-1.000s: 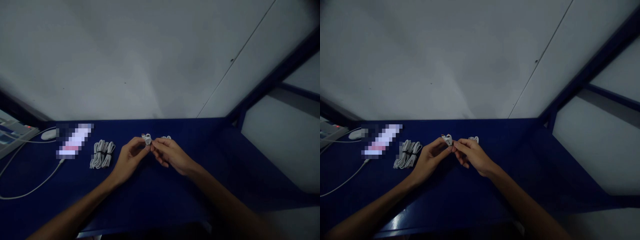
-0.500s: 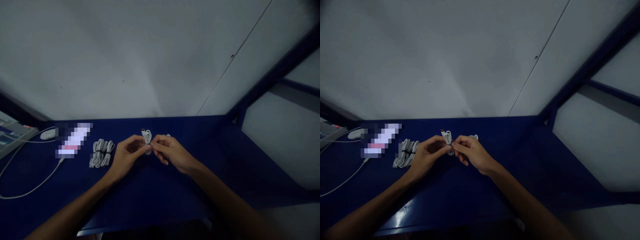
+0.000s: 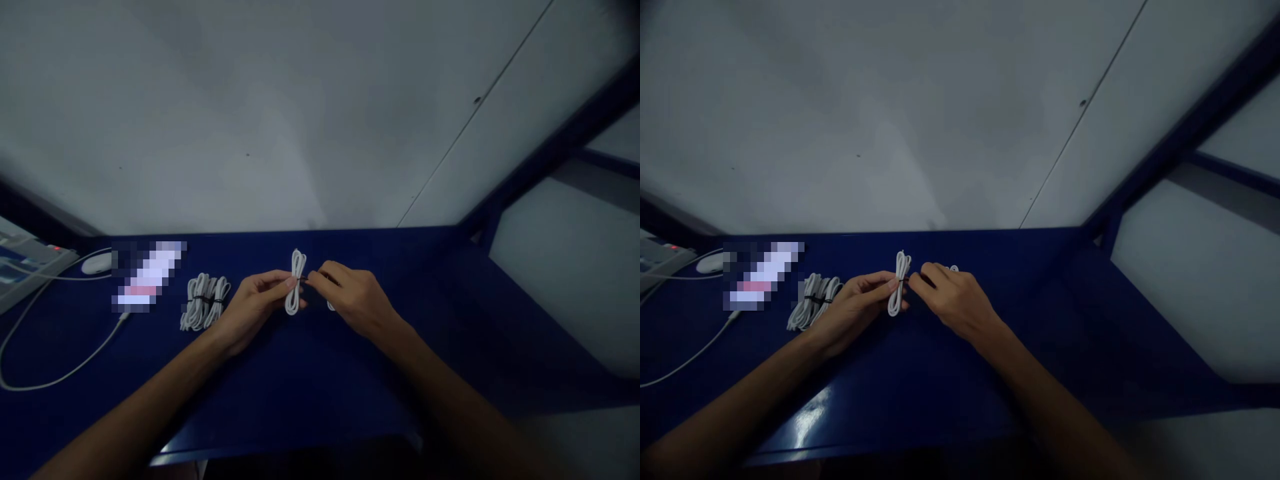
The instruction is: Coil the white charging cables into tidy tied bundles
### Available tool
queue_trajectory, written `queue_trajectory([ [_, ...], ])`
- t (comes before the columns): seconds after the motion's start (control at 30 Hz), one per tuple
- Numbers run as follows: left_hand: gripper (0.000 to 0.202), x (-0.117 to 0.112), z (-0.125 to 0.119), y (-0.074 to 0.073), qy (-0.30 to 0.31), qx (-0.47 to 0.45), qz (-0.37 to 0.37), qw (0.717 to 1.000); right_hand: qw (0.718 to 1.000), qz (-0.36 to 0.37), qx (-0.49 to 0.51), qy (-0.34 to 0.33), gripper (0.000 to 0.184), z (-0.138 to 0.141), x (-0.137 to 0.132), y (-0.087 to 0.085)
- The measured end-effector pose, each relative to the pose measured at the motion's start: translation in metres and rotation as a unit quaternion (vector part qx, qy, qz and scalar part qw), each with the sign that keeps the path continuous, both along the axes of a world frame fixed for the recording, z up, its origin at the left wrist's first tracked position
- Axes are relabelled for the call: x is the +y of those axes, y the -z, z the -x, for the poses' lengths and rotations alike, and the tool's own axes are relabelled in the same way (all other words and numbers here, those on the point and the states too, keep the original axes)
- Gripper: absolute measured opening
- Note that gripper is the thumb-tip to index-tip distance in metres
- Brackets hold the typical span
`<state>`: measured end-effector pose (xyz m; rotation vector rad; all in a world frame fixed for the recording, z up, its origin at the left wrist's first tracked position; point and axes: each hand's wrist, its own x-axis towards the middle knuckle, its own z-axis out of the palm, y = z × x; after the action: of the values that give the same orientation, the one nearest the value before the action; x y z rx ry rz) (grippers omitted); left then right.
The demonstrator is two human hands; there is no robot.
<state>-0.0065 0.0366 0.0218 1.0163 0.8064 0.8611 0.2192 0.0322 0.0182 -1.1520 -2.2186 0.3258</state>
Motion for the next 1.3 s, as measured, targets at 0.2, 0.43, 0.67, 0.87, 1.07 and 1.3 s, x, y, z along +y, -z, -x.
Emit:
queue_trajectory([
  [0.2, 0.025, 0.001, 0.002, 0.002, -0.029, 0.03, -0.065, 0.997, 0.961, 0.181, 0.205, -0.038, 0.023, 0.008, -0.005, -0.006],
  [0.43, 0.026, -0.001, 0.0, 0.0, -0.037, 0.045, -0.125, 0.99, 0.819, 0.419, 0.366, -0.141, 0.03, 0.006, 0.002, -0.005],
  [0.67, 0.026, -0.001, 0.001, -0.002, -0.02, 0.059, -0.158, 0.985, 0.726, 0.533, 0.394, -0.185, 0.031, 0.002, 0.001, -0.014],
  [0.87, 0.017, -0.001, 0.001, -0.007, -0.021, 0.09, -0.218, 0.972, 0.751, 0.506, 0.392, -0.165, 0.019, 0.001, 0.001, -0.012],
  [1.07, 0.016, -0.001, 0.002, -0.006, -0.051, 0.12, -0.212, 0.969, 0.847, 0.389, 0.335, -0.14, 0.022, 0.002, 0.0, -0.008],
  [1.3, 0.027, -0.002, -0.002, -0.002, -0.084, 0.121, -0.108, 0.983, 0.995, -0.096, 0.009, -0.021, 0.035, 0.009, -0.006, -0.001],
])
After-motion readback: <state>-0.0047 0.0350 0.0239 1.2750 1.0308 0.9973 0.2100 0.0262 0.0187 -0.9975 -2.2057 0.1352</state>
